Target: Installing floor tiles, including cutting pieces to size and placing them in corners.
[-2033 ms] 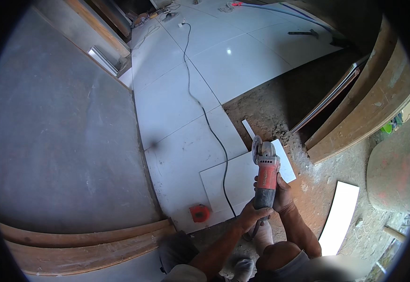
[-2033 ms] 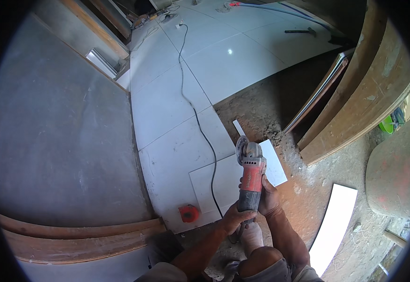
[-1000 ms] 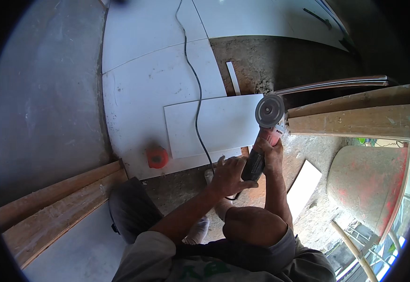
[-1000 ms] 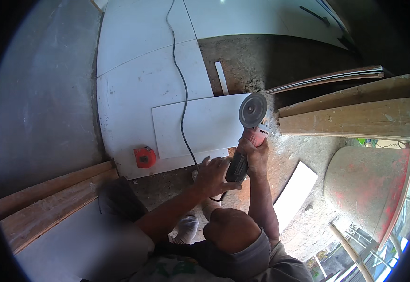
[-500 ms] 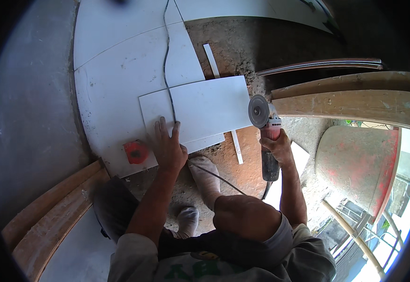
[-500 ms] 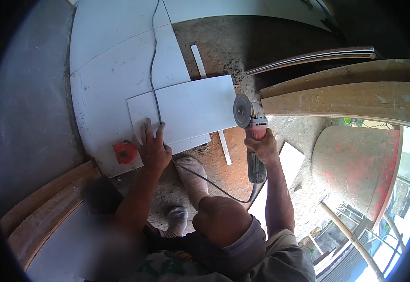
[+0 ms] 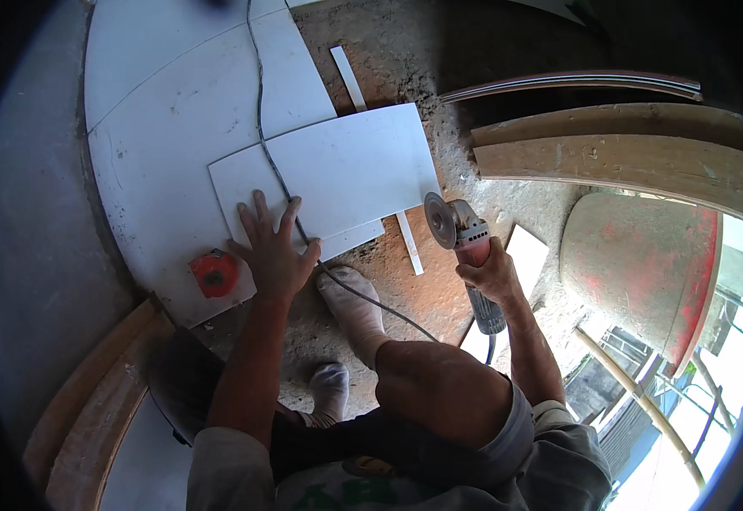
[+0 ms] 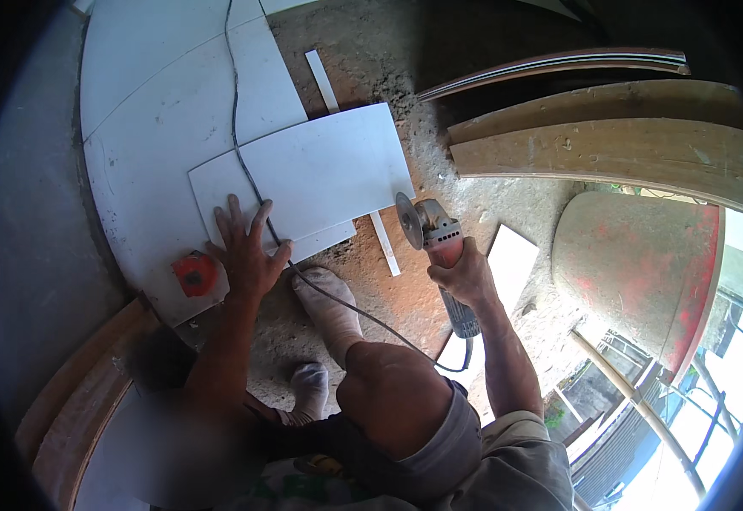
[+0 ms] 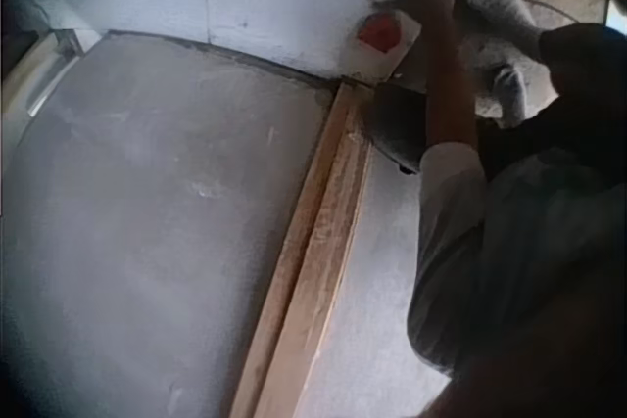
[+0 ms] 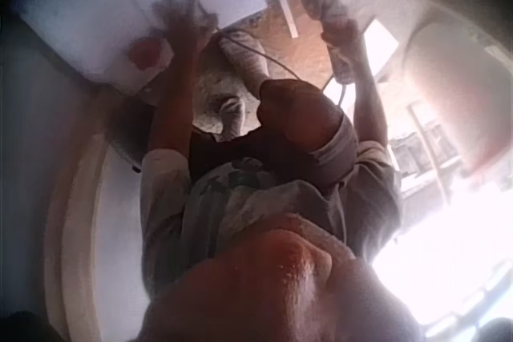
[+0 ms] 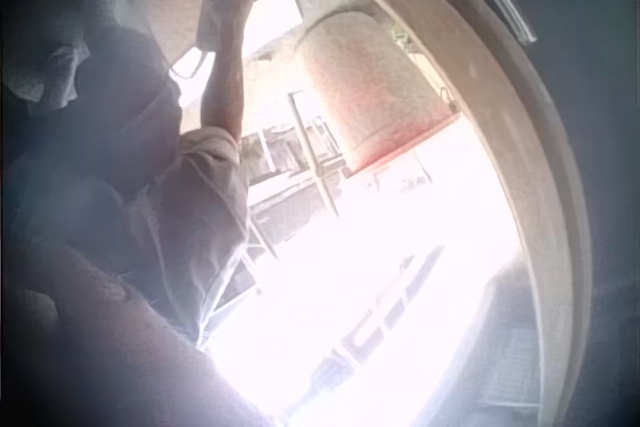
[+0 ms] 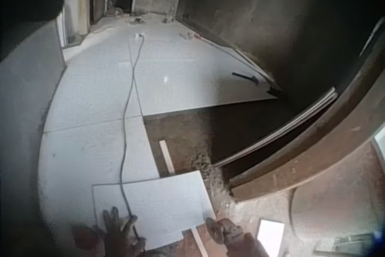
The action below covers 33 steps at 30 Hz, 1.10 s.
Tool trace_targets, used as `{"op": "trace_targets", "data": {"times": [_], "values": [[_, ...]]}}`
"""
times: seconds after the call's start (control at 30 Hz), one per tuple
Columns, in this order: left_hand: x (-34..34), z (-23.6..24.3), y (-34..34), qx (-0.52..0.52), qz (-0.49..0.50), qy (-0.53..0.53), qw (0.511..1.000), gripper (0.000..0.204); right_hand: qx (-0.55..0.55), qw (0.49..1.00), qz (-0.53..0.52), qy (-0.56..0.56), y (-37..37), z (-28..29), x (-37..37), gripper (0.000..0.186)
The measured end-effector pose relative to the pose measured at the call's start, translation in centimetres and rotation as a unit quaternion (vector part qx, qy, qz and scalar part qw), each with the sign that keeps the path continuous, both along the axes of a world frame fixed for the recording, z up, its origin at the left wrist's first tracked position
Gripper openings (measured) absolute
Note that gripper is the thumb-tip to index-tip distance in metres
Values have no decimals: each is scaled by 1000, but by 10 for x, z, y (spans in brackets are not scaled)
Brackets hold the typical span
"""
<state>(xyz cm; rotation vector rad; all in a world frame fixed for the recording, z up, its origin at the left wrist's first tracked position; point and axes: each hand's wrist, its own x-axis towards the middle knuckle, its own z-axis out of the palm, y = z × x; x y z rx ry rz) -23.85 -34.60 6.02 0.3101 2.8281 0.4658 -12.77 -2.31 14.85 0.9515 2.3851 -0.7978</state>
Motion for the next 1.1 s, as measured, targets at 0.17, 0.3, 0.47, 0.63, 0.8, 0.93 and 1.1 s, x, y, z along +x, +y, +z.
{"op": "trace_targets", "data": {"times": [0.17,0.3,0.47,0.63,0.8,0.93,1.1], "values": [[3,1,7,9,-5,14,1000,80,10,1000,6,-21,4,-1,1,61],[6,3,18,-14,-30,8,999,81,7,999,12,-29,5,-3,5,60],[6,-1,21,-38,-39,-12,998,80,15,1000,11,-21,3,-6,11,55],[9,-11,19,-48,-44,31,997,73,7,999,18,-33,7,-5,10,57],[11,-17,17,-40,-48,39,997,72,6,999,16,-29,11,-7,8,57],[10,-18,15,-26,-52,45,997,73,-5,1000,22,-17,11,-9,7,58],[10,-18,17,-29,-49,39,998,73,-3,999,36,-11,8,-8,3,58]]}}
